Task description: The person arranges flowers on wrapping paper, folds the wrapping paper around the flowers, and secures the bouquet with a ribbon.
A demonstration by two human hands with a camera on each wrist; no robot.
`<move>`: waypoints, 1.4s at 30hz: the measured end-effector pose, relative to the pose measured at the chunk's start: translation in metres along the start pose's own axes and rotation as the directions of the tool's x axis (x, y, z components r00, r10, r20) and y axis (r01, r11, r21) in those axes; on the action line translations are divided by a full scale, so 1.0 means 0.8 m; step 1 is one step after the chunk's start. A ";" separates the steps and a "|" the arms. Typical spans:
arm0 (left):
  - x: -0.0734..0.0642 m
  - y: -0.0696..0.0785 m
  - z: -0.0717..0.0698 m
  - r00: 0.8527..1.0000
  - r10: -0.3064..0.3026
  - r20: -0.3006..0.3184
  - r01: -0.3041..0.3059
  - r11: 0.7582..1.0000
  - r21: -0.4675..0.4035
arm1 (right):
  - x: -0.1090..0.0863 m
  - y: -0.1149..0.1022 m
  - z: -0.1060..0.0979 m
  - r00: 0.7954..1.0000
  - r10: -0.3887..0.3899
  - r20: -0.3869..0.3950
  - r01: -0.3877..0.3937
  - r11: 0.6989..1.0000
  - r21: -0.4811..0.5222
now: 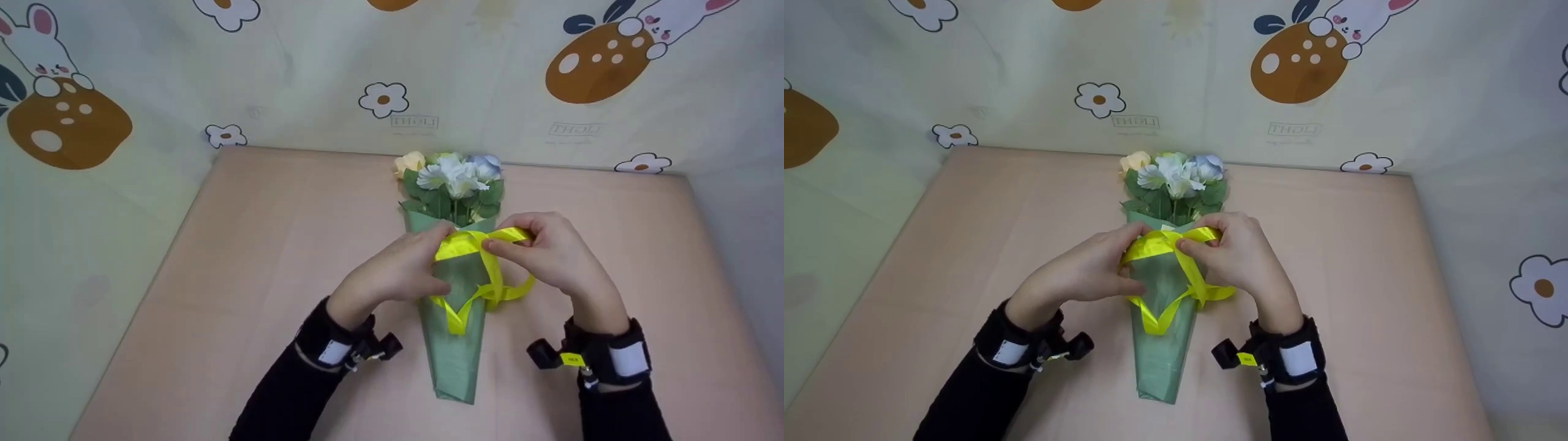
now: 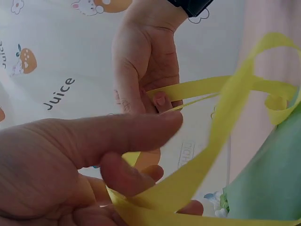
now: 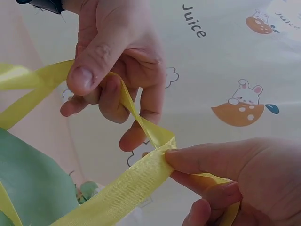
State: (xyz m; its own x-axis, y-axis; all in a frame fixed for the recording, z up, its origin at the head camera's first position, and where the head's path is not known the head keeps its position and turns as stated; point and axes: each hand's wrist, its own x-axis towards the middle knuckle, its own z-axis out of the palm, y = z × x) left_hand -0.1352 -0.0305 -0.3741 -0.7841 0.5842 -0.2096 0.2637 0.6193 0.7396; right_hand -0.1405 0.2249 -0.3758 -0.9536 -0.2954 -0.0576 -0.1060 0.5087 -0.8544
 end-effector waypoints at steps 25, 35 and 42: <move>0.009 -0.017 0.003 0.992 0.065 -0.109 -0.039 0.973 0.229 | 0.002 0.002 -0.001 1.000 0.019 -0.012 -0.019 1.000 -0.020; 0.005 -0.011 0.007 0.944 -0.019 -0.330 0.115 0.954 0.276 | 0.004 0.003 0.001 0.999 0.022 -0.033 -0.023 0.999 -0.036; 0.001 0.011 0.024 0.995 0.031 -0.099 -0.009 0.976 0.220 | 0.003 0.002 0.003 1.000 0.017 -0.008 -0.017 1.000 -0.003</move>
State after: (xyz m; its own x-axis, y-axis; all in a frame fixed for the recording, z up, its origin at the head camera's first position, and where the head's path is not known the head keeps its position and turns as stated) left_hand -0.1224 -0.0146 -0.3799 -0.8273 0.5482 -0.1222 0.3874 0.7144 0.5827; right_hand -0.1420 0.2231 -0.3782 -0.9575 -0.2804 -0.0683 -0.0903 0.5159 -0.8519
